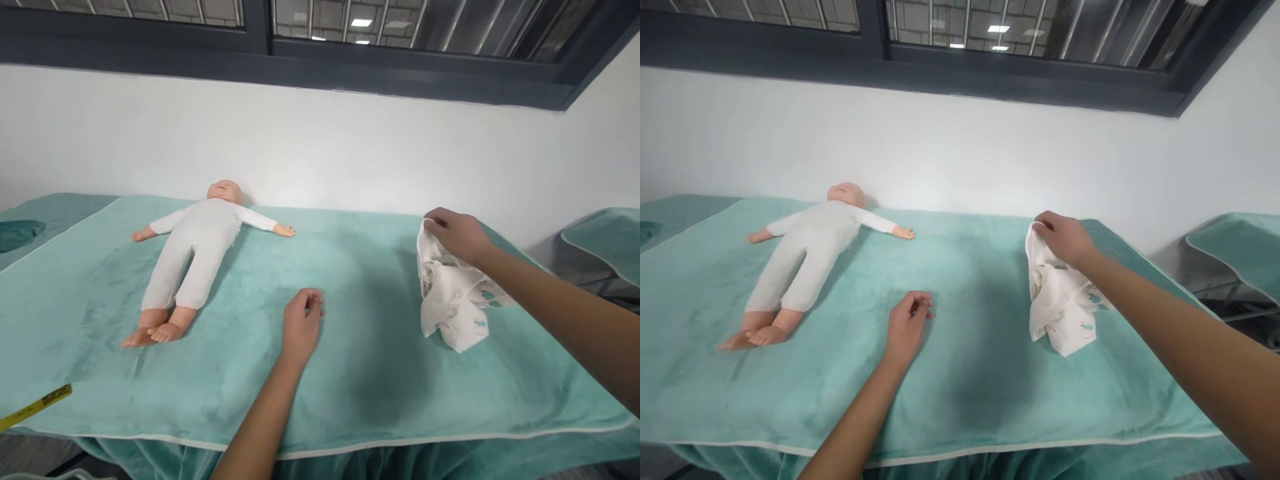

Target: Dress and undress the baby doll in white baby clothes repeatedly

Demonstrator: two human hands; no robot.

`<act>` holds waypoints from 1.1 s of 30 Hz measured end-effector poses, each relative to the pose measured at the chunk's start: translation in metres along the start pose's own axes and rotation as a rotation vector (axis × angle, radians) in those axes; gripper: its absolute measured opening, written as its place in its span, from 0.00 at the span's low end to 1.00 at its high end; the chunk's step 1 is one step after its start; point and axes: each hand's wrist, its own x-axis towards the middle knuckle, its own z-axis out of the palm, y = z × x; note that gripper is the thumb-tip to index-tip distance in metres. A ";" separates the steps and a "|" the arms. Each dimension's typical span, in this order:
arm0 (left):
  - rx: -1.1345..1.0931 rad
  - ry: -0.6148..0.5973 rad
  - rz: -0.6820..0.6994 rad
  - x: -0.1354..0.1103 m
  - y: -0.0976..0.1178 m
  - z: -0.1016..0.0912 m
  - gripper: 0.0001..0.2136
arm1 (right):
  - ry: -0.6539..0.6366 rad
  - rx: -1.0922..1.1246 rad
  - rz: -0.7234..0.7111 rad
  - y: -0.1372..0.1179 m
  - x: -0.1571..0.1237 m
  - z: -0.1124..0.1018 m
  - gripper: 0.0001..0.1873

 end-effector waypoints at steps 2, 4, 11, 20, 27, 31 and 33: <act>-0.008 -0.010 -0.006 -0.001 0.001 0.000 0.09 | 0.087 0.145 -0.028 -0.025 -0.008 -0.006 0.18; -0.035 -0.034 -0.011 -0.003 0.003 0.000 0.10 | 0.101 0.272 -0.142 -0.055 -0.019 -0.004 0.15; -0.361 0.029 -0.068 -0.006 0.005 -0.005 0.22 | -0.067 0.250 -0.835 -0.144 -0.080 0.044 0.14; 0.006 0.044 -0.038 0.003 -0.003 0.004 0.16 | -0.074 -0.220 -0.697 -0.097 -0.108 0.096 0.21; -0.027 0.119 -0.006 0.001 -0.007 -0.001 0.12 | 0.015 -0.401 -0.562 -0.042 -0.098 0.082 0.28; -0.060 0.163 -0.022 -0.001 -0.004 -0.002 0.13 | 0.048 -0.495 -0.462 -0.004 -0.085 0.061 0.23; -0.069 0.176 -0.030 -0.003 -0.002 -0.002 0.13 | 0.053 -0.526 -0.390 0.016 -0.079 0.050 0.22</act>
